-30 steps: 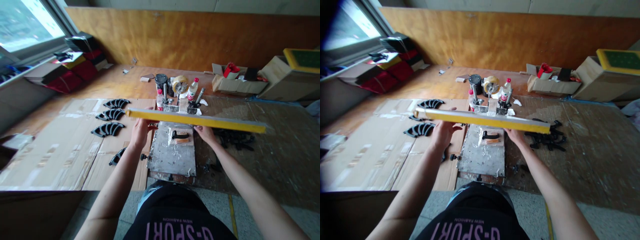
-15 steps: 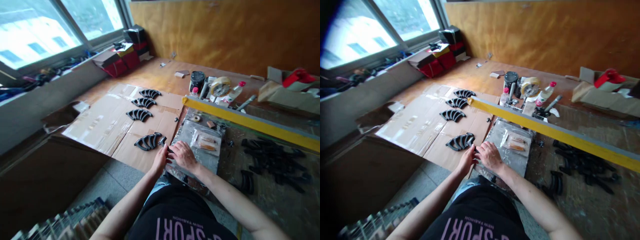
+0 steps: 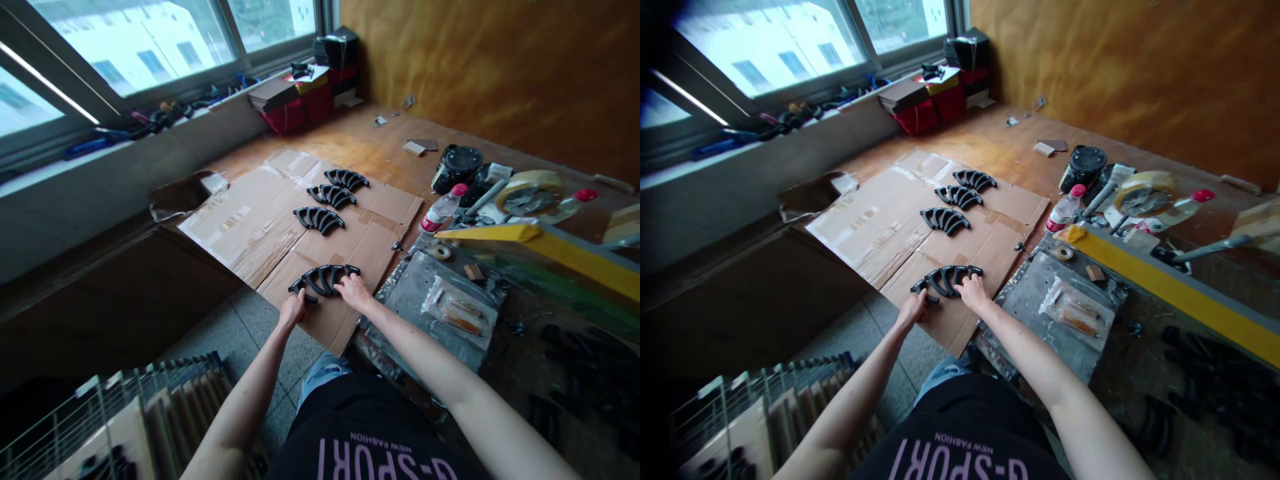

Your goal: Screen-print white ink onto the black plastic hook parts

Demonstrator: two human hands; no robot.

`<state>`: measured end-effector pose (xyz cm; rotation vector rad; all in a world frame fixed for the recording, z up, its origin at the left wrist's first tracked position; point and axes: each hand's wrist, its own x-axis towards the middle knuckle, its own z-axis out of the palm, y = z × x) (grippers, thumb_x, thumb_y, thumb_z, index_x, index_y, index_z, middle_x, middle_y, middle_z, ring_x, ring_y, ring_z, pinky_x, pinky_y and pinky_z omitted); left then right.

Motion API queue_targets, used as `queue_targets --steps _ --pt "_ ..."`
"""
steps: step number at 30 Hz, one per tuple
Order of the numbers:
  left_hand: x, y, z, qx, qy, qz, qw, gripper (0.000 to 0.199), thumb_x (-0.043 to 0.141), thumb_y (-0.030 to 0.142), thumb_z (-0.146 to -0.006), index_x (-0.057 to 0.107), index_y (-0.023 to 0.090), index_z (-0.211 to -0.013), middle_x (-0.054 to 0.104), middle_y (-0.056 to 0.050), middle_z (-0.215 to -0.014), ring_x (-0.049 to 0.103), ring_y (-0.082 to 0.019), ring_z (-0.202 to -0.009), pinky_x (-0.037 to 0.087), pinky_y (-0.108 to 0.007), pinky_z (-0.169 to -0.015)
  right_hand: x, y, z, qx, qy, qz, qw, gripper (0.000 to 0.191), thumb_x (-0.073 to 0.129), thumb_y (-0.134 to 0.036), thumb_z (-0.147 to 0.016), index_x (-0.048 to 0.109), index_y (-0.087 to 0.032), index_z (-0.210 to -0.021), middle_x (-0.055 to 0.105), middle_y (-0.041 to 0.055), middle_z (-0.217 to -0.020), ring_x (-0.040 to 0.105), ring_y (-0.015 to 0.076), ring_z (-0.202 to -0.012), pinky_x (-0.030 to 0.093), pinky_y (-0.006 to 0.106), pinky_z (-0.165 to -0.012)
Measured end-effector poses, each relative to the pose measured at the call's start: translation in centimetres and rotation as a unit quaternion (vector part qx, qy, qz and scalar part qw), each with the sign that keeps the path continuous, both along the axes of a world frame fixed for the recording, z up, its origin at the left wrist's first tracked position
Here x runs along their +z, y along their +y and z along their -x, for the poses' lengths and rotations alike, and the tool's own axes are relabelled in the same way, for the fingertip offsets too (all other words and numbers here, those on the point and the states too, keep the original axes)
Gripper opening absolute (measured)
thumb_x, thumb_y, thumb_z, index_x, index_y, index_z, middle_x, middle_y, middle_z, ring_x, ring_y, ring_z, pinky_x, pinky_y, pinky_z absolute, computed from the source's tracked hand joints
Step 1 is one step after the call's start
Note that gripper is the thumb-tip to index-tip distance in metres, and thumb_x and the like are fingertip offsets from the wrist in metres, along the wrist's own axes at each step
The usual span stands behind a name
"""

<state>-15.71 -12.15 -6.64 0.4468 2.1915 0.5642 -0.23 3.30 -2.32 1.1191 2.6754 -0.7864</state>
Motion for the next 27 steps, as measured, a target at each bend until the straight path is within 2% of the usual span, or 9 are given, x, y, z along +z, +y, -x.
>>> queue_targets --steps 5,10,13,17,19,21,24,27 --pt "0.7 1.8 1.0 -0.03 0.043 0.022 0.998 0.063 0.022 0.052 -0.095 0.062 0.018 -0.06 0.067 -0.012 -0.058 0.067 -0.024 -0.061 0.05 -0.032 -0.066 -0.2 -0.4 0.7 0.008 0.002 0.023 1.0 0.044 0.048 -0.051 -0.093 0.069 -0.017 -0.111 0.064 0.0156 -0.11 0.061 0.0241 -0.105 0.042 0.033 -0.094" --pt "2.5 3.0 1.9 -0.034 0.137 0.033 0.989 0.047 0.034 0.051 -0.094 0.065 0.016 -0.085 0.07 -0.012 -0.074 0.068 -0.027 -0.081 0.049 -0.036 -0.075 0.0 -0.1 0.7 0.007 0.014 0.054 0.998 0.049 0.053 -0.049 -0.091 0.06 -0.019 -0.129 0.063 0.0154 -0.12 0.06 0.0248 -0.112 0.044 0.033 -0.096" --pt "3.3 2.6 -0.2 -0.037 0.252 -0.01 0.967 0.043 0.04 0.051 -0.093 0.061 0.016 -0.107 0.068 -0.016 -0.104 0.062 -0.029 -0.104 0.046 -0.039 -0.086 0.5 0.1 -0.1 0.021 0.039 0.076 0.996 0.048 0.056 -0.045 -0.09 0.055 -0.022 -0.133 0.066 0.0114 -0.12 0.06 0.0248 -0.113 0.045 0.034 -0.096" --pt "2.7 3.2 -5.3 -0.138 0.384 -0.101 0.907 0.05 0.051 0.053 -0.088 0.056 0.022 -0.126 0.054 -0.014 -0.133 0.048 -0.03 -0.122 0.043 -0.041 -0.095 1.5 -0.1 -2.1 0.007 0.113 0.065 0.991 0.037 0.054 -0.04 -0.092 0.062 -0.023 -0.124 0.069 0.0082 -0.115 0.063 0.0229 -0.108 0.048 0.034 -0.094" --pt "1.8 4.2 -7.2 -0.157 0.403 -0.081 0.898 0.061 0.055 0.059 -0.083 0.056 0.02 -0.13 0.049 -0.015 -0.139 0.041 -0.036 -0.127 0.039 -0.048 -0.099 2.2 -0.3 -3.5 -0.01 0.158 0.054 0.986 0.032 0.053 -0.037 -0.093 0.064 -0.021 -0.119 0.069 0.0079 -0.112 0.064 0.0225 -0.104 0.049 0.035 -0.092" --pt "0.8 5.3 -8.0 -0.147 0.417 -0.053 0.895 0.067 0.056 0.062 -0.08 0.057 0.016 -0.129 0.047 -0.018 -0.141 0.037 -0.041 -0.13 0.034 -0.056 -0.102 3.0 -0.5 -5.2 -0.028 0.204 0.04 0.978 0.028 0.052 -0.033 -0.094 0.065 -0.021 -0.115 0.07 0.0072 -0.11 0.064 0.022 -0.103 0.049 0.036 -0.093" --pt "0.1 6.3 -6.9 -0.159 0.428 -0.048 0.889 0.06 0.059 0.058 -0.079 0.061 0.015 -0.121 0.049 -0.018 -0.138 0.036 -0.042 -0.13 0.033 -0.059 -0.102 4.2 -0.3 -8.3 -0.056 0.261 0.018 0.963 0.026 0.049 -0.031 -0.095 0.065 -0.022 -0.113 0.07 0.0072 -0.11 0.064 0.0215 -0.103 0.05 0.037 -0.092" --pt "0.5 6.3 -3.2 -0.224 0.441 -0.086 0.865 0.053 0.062 0.054 -0.077 0.064 0.017 -0.115 0.054 -0.015 -0.134 0.04 -0.038 -0.128 0.035 -0.053 -0.102 5.4 0.2 -12.3 -0.096 0.293 -0.001 0.951 0.028 0.047 -0.034 -0.095 0.065 -0.022 -0.114 0.069 0.0076 -0.11 0.064 0.0207 -0.102 0.051 0.035 -0.091"
